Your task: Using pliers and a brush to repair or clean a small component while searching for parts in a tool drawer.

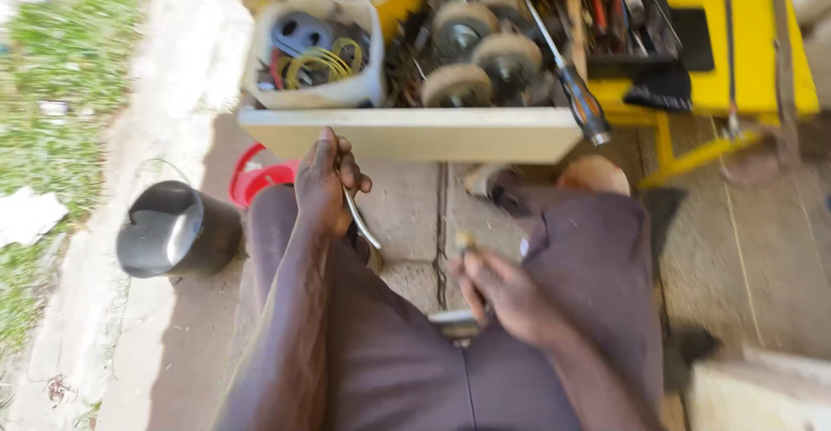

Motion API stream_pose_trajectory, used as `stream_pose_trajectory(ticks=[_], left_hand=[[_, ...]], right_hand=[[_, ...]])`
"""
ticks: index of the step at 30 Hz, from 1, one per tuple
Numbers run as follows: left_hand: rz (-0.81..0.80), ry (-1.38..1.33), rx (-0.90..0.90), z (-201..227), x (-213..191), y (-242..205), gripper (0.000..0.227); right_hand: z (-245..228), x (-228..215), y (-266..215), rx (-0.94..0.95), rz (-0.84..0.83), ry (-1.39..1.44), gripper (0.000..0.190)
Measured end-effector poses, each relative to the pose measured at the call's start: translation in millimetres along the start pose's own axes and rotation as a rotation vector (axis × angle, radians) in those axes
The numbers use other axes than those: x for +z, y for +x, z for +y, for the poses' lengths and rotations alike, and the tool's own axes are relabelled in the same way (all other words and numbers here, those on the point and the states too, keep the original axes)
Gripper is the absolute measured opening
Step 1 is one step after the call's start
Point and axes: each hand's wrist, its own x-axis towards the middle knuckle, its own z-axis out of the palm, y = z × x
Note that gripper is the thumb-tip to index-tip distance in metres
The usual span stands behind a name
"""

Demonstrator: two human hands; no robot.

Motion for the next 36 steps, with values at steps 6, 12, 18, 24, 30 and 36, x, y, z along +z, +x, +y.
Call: stream_pose_trajectory(ticks=[6,12,18,24,30,36], left_hand=[[-0.083,-0.035,-0.103,-44.1,29.4,-18.9,0.043],[-0.168,0.033,-0.204,-63.7,19.2,-12.1,0.038],[-0.26,0.091,-0.183,-54.2,26.3,-25.0,0.033],[-0.333,0.1,-0.167,-60.3,25.4,-26.3,0.035],[-0.34,0.089,-0.162,-45.3,32.7,-34.7,0.031],[-0.336,0.092,-0.156,-56.6,28.3,-29.5,0.032]], right_hand=[[-17.0,-0.7,30.7,-0.02,0.007,0.671,0.055],[-1.0,-16.5,23.7,-0.071,0.061,0.665,0.055],[35.9,-25.0,34.2,-0.189,0.404,0.284,0.045],[36.4,-24.8,38.7,-0.227,0.417,0.294,0.04],[26.7,-16.6,33.6,-0.225,0.421,0.313,0.039],[4.2,-15.8,28.6,-0.107,0.318,0.509,0.034]])
